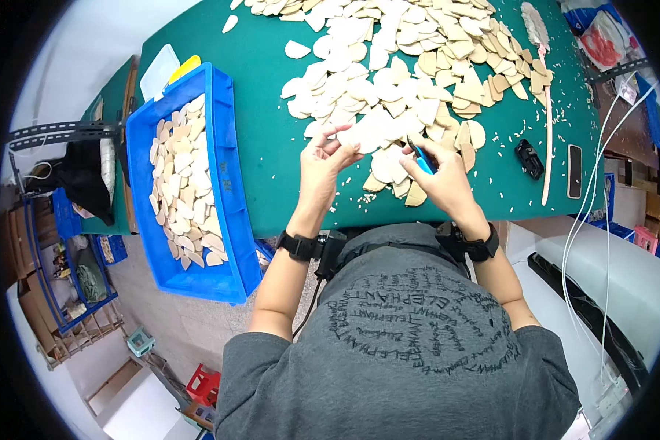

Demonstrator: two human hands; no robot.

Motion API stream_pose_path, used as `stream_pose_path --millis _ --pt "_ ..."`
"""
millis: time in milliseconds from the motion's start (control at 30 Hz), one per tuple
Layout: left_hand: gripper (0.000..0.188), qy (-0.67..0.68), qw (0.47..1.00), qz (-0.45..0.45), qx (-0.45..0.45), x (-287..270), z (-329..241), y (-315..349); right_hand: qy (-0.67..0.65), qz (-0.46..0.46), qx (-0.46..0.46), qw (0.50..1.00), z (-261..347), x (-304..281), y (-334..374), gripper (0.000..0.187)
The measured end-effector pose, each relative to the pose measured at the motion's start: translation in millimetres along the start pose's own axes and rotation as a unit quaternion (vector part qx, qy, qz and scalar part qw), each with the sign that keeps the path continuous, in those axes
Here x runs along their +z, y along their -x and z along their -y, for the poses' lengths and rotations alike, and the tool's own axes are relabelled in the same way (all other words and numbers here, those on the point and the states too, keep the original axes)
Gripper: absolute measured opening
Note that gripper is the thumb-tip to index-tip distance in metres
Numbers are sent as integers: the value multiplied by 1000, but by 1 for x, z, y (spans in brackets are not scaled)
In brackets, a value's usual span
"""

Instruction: The person repeatedly picks up small, light-colored wooden pieces from a green work surface and uses a blue utility knife to trim their edges. Trimmed pieces are placed into a blue plastic bin to the left. The process is continuous and repetitive throughout the clip.

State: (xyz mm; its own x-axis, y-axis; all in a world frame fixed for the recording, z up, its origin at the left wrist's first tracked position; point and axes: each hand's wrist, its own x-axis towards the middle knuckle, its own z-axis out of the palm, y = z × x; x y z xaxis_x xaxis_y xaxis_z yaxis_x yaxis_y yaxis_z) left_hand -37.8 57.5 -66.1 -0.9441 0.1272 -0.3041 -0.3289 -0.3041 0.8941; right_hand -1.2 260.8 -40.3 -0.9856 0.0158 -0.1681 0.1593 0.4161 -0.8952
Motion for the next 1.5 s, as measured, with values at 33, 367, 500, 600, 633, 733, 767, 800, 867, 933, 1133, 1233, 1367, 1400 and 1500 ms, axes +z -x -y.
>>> stream_pose_path --millis 33,367,500,600,633,733,767,800,867,933,1133,1233,1367,1400,1500 --pt "38 6 1000 4 -1 3 -8 11 1 5 -12 1000 4 2 -2 32" --pt "36 -21 998 17 50 -5 -25 48 13 74 -59 995 29 6 -6 31" --pt "35 -52 996 15 66 -8 -28 52 19 72 -85 994 31 7 -6 30" --pt "34 -94 991 1 95 -7 -30 54 44 50 -131 989 27 10 -7 28" --pt "34 -100 990 1 96 -7 -30 55 51 52 -132 989 28 9 -8 28" --pt "33 -113 989 -1 98 -9 -31 56 38 62 -129 989 32 9 -7 27" --pt "32 -114 989 -2 99 -8 -31 56 28 67 -126 989 32 9 -7 26" --pt "32 -115 988 -3 99 -9 -31 56 20 64 -128 989 31 10 -6 25" --pt "31 -120 987 -1 105 -11 -30 57 4 61 -132 989 26 13 -7 23" --pt "31 -124 986 1 110 -12 -29 57 3 53 -130 990 24 16 -6 21" --pt "31 -87 992 -4 93 -18 -33 59 -45 42 -97 993 18 30 -8 18" --pt "33 -65 992 -35 101 -25 -33 62 -82 41 -56 994 21 33 -10 15" --pt "40 -57 962 -202 178 -80 -47 59 -100 24 -73 992 5 28 -14 15" --pt "44 -49 942 -250 217 -105 -53 59 -107 21 -79 991 -2 26 -15 15" --pt "51 -205 825 -439 291 -151 -52 53 -126 10 -80 989 -4 22 -13 16"
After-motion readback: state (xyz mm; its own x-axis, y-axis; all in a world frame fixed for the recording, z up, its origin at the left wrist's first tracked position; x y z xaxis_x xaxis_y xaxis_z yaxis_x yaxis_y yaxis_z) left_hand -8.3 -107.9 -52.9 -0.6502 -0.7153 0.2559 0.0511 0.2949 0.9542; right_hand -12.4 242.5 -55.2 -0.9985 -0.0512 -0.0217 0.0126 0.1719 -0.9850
